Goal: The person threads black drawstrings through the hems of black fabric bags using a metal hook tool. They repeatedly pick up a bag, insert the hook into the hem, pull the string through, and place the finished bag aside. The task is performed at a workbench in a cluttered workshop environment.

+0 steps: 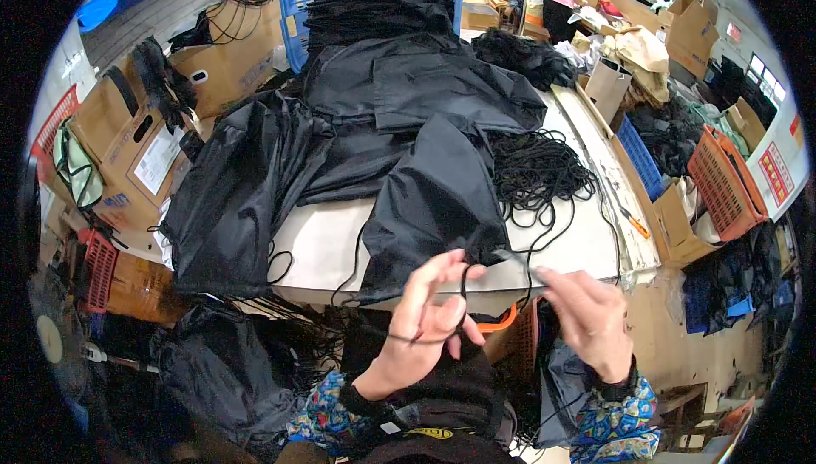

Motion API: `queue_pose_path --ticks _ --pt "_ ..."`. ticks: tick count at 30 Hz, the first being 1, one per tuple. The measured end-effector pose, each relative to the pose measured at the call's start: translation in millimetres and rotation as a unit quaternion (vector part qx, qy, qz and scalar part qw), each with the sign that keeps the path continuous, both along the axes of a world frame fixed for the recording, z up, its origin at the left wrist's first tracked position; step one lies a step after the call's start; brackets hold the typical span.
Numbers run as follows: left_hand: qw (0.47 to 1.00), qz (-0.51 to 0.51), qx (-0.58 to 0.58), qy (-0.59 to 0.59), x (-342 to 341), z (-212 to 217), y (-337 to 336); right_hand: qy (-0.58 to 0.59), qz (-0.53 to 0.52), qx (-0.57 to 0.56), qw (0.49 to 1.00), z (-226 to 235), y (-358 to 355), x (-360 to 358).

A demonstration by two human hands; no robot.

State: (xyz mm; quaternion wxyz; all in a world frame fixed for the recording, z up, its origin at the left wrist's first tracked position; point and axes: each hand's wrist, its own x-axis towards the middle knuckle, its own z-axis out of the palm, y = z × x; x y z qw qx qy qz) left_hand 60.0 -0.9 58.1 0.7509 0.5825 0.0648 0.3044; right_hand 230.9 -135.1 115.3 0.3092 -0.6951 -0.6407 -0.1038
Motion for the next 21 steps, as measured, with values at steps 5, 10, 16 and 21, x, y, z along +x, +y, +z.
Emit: queue_pose_path --ticks 5,10,16,21 --pt "0.936 -0.206 -0.223 -0.177 -24.0 1.5 7.6 -0.015 -0.003 0.015 1.0 -15.8 9.3 0.0" --pt "0.939 -0.111 -0.242 -0.217 -59.2 -19.6 15.0 -0.022 -0.094 0.028 0.995 -34.7 4.2 12.5" --pt "0.832 0.249 -0.467 -0.166 -134.3 -25.1 83.0 0.05 -0.355 0.143 0.923 -72.7 -41.1 120.6" --pt "0.882 0.22 0.064 0.412 -137.2 -69.7 28.7 -0.028 -0.144 -0.061 0.987 -113.3 13.0 53.6"
